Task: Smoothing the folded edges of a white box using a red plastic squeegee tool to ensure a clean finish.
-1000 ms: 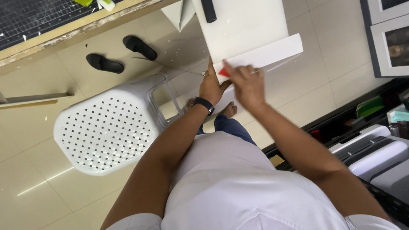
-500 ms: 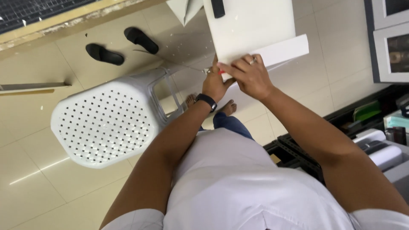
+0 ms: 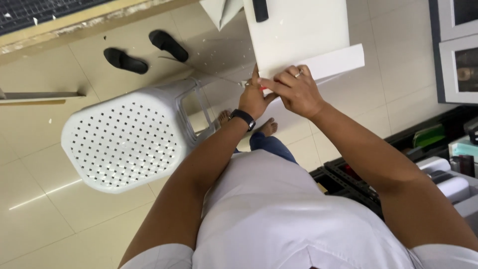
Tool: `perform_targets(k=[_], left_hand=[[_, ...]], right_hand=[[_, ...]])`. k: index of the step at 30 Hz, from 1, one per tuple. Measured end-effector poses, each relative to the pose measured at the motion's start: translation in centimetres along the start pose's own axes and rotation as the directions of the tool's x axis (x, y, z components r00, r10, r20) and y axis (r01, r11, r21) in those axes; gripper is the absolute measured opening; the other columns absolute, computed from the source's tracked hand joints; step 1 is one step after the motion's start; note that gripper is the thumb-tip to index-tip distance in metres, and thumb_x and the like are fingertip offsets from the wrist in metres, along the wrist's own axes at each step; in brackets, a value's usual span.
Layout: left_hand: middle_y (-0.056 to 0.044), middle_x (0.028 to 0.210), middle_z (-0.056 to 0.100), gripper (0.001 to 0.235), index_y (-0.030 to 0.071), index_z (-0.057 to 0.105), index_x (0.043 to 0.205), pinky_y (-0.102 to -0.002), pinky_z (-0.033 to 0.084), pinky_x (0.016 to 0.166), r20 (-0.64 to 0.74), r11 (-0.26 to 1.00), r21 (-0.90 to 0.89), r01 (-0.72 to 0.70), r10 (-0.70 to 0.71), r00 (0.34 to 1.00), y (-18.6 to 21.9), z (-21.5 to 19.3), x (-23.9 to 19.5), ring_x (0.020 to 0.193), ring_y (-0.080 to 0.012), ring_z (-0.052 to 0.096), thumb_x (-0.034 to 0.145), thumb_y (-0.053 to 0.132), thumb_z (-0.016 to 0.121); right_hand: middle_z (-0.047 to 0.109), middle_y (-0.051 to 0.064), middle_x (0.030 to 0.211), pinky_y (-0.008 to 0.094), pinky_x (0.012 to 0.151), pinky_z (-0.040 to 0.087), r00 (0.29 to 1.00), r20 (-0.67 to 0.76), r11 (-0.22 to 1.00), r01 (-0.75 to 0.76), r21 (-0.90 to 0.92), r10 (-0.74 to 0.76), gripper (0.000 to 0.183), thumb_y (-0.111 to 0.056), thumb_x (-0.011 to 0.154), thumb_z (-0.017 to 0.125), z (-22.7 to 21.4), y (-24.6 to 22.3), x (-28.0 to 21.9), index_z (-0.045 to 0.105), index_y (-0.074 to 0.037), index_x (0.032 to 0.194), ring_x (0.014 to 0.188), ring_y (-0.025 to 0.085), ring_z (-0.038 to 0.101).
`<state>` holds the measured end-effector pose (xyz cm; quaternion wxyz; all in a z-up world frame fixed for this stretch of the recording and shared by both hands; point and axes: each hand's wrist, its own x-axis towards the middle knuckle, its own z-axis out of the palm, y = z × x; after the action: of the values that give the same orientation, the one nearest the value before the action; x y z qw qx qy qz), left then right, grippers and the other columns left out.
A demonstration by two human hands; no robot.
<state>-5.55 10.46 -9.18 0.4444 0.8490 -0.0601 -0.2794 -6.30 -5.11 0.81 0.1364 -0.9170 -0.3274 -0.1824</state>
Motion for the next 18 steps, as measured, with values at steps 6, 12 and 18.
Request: perform_targets(k=[6, 12, 18], left_hand=[[-0.033, 0.142, 0.049, 0.109, 0.012, -0.002, 0.164, -0.058, 0.050, 0.110, 0.037, 0.997, -0.073, -0.022, 0.025, 0.999, 1.7, -1.9, -1.7, 0.137, -0.0483, 0.053, 0.093, 0.047, 0.074], [-0.032, 0.140, 0.052, 0.106, 0.008, 0.008, 0.162, -0.057, 0.049, 0.111, 0.007, 0.985, -0.159, -0.062, 0.064, 0.998, 2.1, -2.7, -2.6, 0.138, -0.0476, 0.052, 0.091, 0.044, 0.077], [-0.031, 0.135, 0.055, 0.104, 0.006, 0.016, 0.160, -0.058, 0.051, 0.108, 0.011, 0.998, -0.068, -0.019, 0.020, 1.000, 0.9, -1.5, -0.6, 0.133, -0.0464, 0.057, 0.087, 0.042, 0.080]], right_hand=[[0.058, -0.003, 0.095, 0.037, 0.088, 0.039, 1.000, 0.014, 1.000, 0.004, 0.011, -0.004, 0.030, -0.015, 0.105, 0.061, -0.4, 0.1, -0.6, 0.075, -0.032, 0.127, 0.091, 0.019, 0.055], [0.058, -0.003, 0.093, 0.036, 0.087, 0.041, 1.000, 0.014, 0.999, -0.015, 0.040, 0.015, 0.030, -0.017, 0.106, 0.059, -0.8, -0.2, -0.5, 0.075, -0.032, 0.126, 0.089, 0.019, 0.056], [0.057, -0.002, 0.095, 0.036, 0.080, 0.041, 0.976, -0.062, 0.968, -0.215, -0.132, 0.209, 0.045, -0.024, 0.106, 0.056, 2.3, -1.5, -1.1, 0.061, -0.029, 0.150, 0.087, 0.019, 0.055]])
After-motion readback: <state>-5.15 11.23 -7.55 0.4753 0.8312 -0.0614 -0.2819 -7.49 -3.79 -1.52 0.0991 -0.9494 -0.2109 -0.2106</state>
